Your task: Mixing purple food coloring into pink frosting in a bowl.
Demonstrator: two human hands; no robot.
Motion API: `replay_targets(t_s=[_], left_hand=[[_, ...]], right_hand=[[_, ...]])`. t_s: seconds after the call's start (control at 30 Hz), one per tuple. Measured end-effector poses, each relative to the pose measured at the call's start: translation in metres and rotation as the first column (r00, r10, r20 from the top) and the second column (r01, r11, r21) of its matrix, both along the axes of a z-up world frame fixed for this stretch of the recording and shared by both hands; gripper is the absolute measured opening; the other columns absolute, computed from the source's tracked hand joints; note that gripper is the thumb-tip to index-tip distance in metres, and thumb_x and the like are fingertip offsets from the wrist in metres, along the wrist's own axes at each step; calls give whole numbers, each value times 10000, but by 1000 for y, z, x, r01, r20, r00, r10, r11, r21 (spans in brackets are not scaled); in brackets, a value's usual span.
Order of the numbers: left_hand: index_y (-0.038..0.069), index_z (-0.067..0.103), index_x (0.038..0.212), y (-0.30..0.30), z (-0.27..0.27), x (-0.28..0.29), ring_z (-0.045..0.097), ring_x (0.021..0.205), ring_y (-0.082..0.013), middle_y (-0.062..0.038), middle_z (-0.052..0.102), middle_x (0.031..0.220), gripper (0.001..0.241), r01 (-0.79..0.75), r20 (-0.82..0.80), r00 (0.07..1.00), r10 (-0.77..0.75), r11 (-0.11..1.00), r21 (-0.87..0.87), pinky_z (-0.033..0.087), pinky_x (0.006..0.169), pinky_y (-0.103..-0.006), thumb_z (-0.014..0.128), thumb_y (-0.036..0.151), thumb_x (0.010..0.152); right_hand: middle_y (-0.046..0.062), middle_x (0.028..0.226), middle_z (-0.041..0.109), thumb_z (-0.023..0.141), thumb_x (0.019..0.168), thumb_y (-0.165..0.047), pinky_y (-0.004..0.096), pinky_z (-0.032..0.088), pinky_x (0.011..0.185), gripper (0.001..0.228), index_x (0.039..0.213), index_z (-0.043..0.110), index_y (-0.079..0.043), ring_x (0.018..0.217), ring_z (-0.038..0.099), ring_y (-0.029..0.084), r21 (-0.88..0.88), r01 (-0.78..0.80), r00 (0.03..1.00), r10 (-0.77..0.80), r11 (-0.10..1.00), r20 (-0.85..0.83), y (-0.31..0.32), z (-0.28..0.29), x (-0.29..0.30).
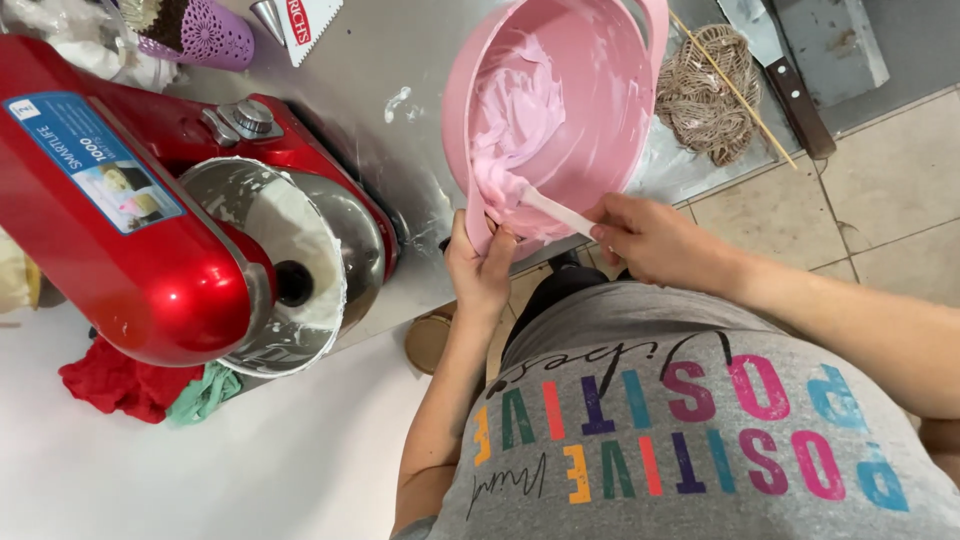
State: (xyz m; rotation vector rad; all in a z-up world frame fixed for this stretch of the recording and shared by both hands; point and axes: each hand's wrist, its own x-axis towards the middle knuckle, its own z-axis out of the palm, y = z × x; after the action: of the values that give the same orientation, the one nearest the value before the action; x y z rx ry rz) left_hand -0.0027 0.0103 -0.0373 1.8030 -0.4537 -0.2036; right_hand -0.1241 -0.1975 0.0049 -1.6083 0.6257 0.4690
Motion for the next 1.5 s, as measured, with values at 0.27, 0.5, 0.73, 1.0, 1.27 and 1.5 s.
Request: replay_targets(t_s=[0.27, 0.5, 0.73, 1.0, 1.27, 1.5], left_hand=[[121, 551, 786, -3, 7, -4, 561, 609, -155, -65, 625, 615, 197, -11, 12, 1000, 11, 1000, -21, 475, 635, -289, 727, 88, 868], [123, 556, 798, -3, 6, 0, 547, 643, -114, -45, 634, 626, 180, -56, -17, 998, 55, 997, -55, 467, 641, -278, 719, 88, 866], [117, 552, 788, 0, 2, 3, 531, 618, -120, -61, 623, 614, 192, -23, 24, 999, 24, 998, -60, 454, 602, -285, 722, 86, 872], [128, 518, 811, -1, 10, -5, 489, 628, -101, 7, 568, 662, 189, -21, -40, 999, 22, 1000, 17, 437, 611, -284, 690, 145, 887], [143, 478, 850, 0, 19, -10, 407, 686, -94, 68, 443, 752, 196, -8, -94, 995, 18, 995, 101, 388, 642, -290, 663, 195, 891], [146, 473, 842, -2, 24, -7, 433, 645, -124, 54, 457, 720, 228, 8, -81, 997, 5, 987, 158, 391, 629, -326, 650, 282, 892]], right_hand=[[38, 708, 457, 453, 1076, -148, 181, 271, 219, 241, 1225, 538, 22, 306, 339, 29, 652, 266, 945, -326, 710, -31, 3, 40, 13], [91, 847, 606, 531, 1081, -198, 343, 456, 449, 281, 1353, 565, -136, 537, 577, 223, -416, 75, 940, 75, 906, 332, -47, -4, -6], [20, 1059, 564, 564, 1122, -387, 404, 612, 674, 159, 1219, 647, -293, 840, 713, 265, -905, -50, 942, 321, 422, 97, -38, -35, -19], [81, 982, 607, 560, 1118, -188, 306, 471, 478, 188, 1234, 705, -162, 609, 605, 214, -856, -96, 928, 357, 508, 108, -45, 0, -20], [69, 882, 612, 588, 1054, 14, 210, 345, 258, 241, 1247, 727, -19, 443, 464, 124, -720, -19, 831, 411, 694, 375, -37, 4, -29], [39, 969, 583, 591, 1025, -205, 357, 527, 343, 242, 1243, 677, -146, 489, 586, 213, -671, -172, 910, 377, 721, 172, -32, 11, -32]])
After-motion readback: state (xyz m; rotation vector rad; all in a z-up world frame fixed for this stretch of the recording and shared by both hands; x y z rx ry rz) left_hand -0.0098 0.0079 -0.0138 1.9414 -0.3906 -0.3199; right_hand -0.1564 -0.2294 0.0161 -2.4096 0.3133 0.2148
